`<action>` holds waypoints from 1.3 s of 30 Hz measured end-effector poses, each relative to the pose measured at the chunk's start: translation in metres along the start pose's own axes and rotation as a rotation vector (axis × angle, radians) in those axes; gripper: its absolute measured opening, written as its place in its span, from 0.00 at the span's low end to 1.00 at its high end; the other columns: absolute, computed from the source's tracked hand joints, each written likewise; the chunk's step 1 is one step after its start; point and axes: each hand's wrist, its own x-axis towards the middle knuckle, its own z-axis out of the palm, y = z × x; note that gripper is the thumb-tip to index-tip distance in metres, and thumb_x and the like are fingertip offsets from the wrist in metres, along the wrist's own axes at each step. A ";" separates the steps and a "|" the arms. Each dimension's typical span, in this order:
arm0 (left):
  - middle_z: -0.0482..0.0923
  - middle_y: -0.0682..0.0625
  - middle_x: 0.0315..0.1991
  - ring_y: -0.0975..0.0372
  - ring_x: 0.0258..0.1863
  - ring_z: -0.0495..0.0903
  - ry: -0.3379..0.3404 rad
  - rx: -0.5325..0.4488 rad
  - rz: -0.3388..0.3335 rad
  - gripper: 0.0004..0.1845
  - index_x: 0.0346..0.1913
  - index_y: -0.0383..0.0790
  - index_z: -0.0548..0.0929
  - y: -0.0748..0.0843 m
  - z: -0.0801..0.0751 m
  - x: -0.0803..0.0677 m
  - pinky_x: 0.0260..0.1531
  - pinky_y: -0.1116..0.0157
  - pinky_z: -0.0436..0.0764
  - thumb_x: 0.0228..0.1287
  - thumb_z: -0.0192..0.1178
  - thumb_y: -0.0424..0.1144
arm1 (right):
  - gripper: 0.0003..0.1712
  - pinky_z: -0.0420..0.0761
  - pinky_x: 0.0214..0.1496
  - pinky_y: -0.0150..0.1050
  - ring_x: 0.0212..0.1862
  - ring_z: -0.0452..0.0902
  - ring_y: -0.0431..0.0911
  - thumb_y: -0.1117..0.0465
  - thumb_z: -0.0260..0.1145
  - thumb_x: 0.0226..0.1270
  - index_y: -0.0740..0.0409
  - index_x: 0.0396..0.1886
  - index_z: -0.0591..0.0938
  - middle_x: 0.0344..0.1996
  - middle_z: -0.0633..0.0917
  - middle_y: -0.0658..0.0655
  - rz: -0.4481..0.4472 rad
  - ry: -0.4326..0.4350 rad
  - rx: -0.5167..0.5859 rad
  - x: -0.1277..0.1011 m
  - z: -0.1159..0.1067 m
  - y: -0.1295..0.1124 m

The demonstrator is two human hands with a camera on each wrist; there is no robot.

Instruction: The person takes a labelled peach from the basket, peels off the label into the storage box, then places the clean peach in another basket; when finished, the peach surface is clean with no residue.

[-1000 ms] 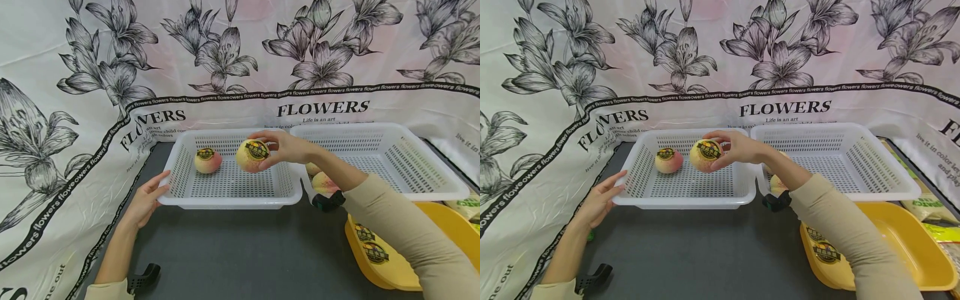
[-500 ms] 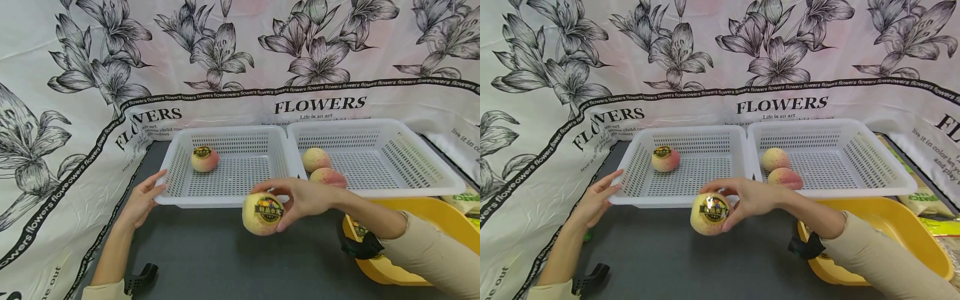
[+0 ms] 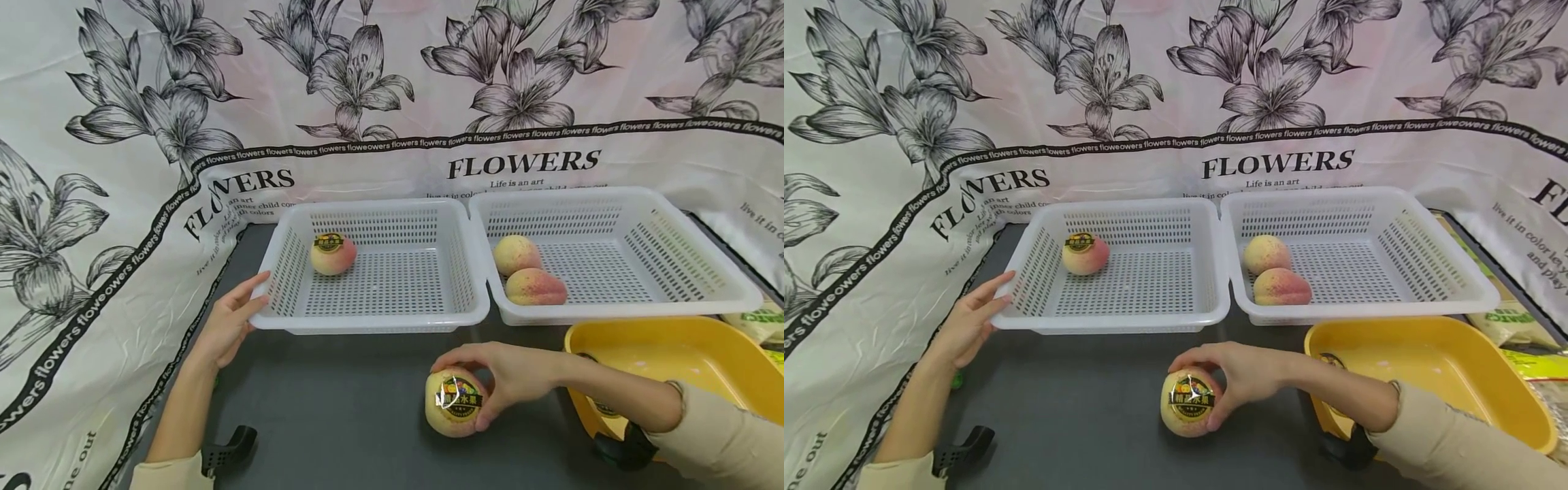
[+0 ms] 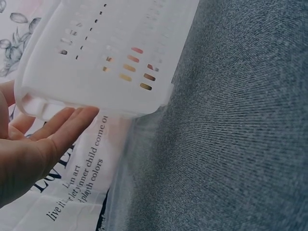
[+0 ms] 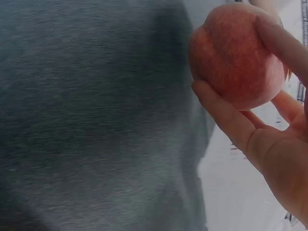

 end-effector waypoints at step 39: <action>0.63 0.52 0.64 0.55 0.60 0.68 -0.538 0.459 0.452 0.36 0.68 0.48 0.65 -0.005 0.186 -0.048 0.52 0.61 0.75 0.59 0.68 0.42 | 0.41 0.78 0.50 0.39 0.54 0.73 0.48 0.57 0.73 0.57 0.59 0.68 0.65 0.56 0.76 0.53 0.094 0.101 0.099 -0.020 0.008 0.024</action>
